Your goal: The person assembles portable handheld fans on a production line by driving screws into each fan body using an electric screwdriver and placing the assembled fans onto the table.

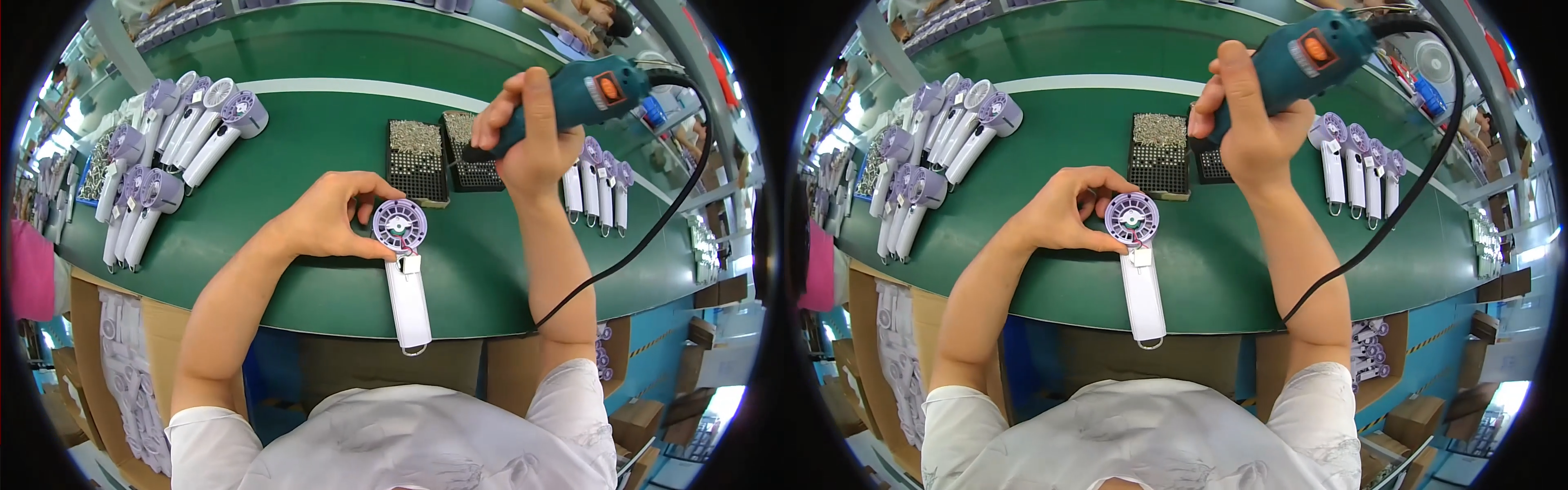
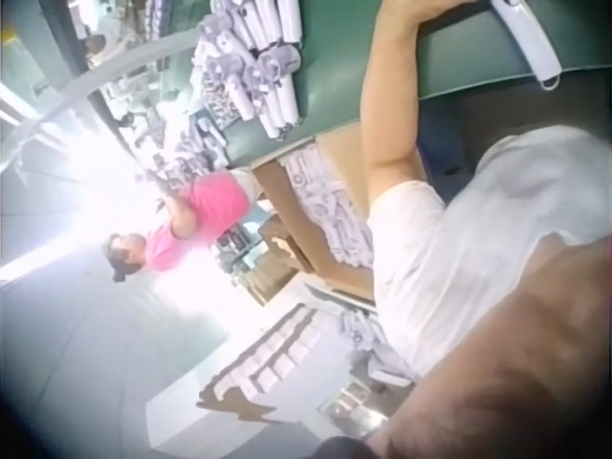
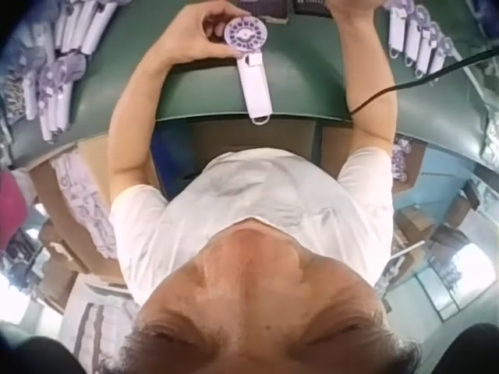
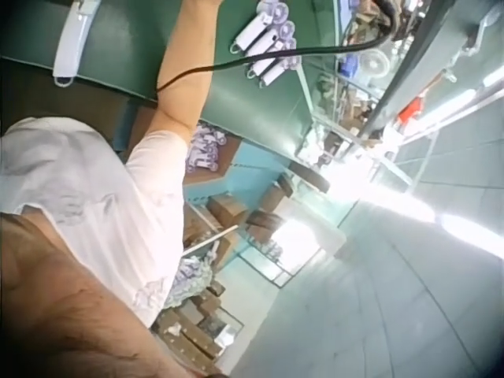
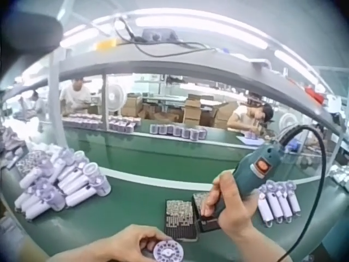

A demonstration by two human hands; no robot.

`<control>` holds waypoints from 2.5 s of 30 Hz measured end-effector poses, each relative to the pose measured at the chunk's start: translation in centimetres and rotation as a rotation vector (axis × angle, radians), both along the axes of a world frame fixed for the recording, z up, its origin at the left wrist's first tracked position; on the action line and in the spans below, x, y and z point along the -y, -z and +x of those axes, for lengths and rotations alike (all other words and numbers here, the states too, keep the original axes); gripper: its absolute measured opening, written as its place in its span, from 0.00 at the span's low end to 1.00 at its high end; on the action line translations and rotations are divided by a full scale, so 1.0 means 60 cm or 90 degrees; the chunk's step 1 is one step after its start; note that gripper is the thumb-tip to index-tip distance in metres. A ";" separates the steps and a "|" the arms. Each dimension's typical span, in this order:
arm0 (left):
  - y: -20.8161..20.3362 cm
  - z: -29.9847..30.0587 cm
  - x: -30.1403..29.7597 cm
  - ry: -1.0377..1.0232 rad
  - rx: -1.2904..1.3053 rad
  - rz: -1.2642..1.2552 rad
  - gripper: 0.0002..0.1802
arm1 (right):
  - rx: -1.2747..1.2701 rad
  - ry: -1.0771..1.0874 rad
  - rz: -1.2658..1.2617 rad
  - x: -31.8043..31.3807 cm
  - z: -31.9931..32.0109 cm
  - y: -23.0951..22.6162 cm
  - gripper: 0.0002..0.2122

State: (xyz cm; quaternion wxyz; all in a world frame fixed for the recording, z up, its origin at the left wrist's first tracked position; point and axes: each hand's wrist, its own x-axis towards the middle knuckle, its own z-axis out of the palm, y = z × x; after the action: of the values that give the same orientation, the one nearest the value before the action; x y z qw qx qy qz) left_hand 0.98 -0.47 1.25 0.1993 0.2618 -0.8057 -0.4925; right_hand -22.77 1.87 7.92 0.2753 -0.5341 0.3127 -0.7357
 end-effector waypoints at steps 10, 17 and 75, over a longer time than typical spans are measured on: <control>0.023 0.001 0.007 0.031 -0.067 -0.023 0.33 | 0.049 -0.013 0.024 0.038 -0.006 0.064 0.12; 0.024 -0.001 0.009 0.035 -0.074 -0.034 0.33 | 0.044 -0.009 0.038 0.043 -0.013 0.068 0.13; 0.011 -0.003 0.000 0.012 -0.042 -0.007 0.34 | 0.077 -0.344 0.067 -0.047 0.068 0.014 0.22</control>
State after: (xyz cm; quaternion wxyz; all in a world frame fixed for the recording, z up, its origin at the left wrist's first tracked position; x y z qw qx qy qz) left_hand 0.80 -0.47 0.58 0.2225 0.2371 -0.8037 -0.4983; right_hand -18.68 4.67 7.08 0.5070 -0.5385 0.1795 -0.6487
